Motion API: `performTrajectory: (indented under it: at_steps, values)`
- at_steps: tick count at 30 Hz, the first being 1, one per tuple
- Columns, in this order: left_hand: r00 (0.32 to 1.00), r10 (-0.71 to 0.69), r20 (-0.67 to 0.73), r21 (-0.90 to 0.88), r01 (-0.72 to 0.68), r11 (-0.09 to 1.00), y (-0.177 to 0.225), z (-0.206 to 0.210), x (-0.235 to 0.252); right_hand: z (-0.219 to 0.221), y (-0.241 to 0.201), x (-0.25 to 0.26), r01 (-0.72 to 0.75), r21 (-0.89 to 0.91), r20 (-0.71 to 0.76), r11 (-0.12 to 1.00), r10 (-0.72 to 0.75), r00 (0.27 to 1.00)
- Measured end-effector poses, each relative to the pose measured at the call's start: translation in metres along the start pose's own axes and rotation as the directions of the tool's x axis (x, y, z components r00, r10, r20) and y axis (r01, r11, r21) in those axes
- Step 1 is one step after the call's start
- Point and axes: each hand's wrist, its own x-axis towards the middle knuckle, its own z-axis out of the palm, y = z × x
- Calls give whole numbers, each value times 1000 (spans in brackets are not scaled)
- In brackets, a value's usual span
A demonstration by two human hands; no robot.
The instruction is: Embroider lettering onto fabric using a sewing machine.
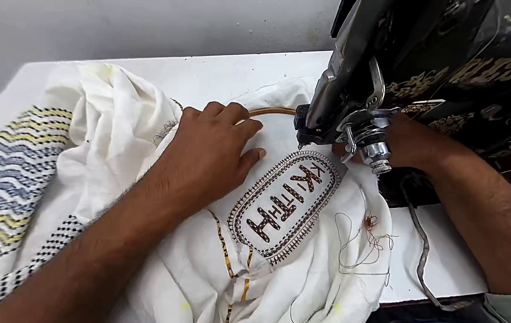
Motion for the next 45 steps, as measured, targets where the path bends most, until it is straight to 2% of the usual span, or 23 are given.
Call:
performTrajectory:
  at_steps: [2,4,6,9,10,12,13,15,17,19,22,27,32,45]
  values:
    - [994,-44,99,27,42,999,-11,-1,1,-9,-2,2,0,4,158,1000,0,987]
    - [986,-48,158,62,39,997,-12,-9,-4,-12,-3,3,-21,18,216,1000,16,976]
    - [977,-51,207,66,38,997,-2,-22,-13,-8,3,4,-9,42,143,999,3,990]
    - [959,-118,259,83,100,992,9,-36,-25,1,3,1,-52,-4,-67,999,52,996]
    - [955,-173,243,77,159,984,10,-38,-26,1,-1,0,-80,-19,-145,997,77,987]
    - [957,-259,127,72,252,965,10,-36,-20,-1,-8,-1,-104,-32,-245,994,93,965]
    - [966,-252,52,77,247,966,8,-32,-14,-3,-8,-1,-112,-42,-252,993,98,963]
    - [993,-109,-45,47,111,993,9,-21,-6,-5,-6,0,-98,-32,-226,995,88,970]
    - [998,66,-14,-30,-66,997,16,-6,-3,-2,-8,-1,-80,-7,-245,997,76,967]
    - [989,130,73,-83,-124,989,25,9,-4,2,-9,-2,-80,-5,-283,997,76,956]
    - [984,87,157,-81,-75,994,27,17,-9,9,-7,-4,-51,-8,-357,999,45,933]
    - [982,70,173,-58,-61,996,26,16,-9,12,-7,-4,-85,15,-370,996,84,925]
    - [982,73,175,-54,-64,996,26,15,-8,16,-4,-5,-14,-12,-426,1000,8,905]
    - [974,67,217,-46,-58,997,28,10,-11,13,-9,-6,-78,-9,-367,997,70,928]
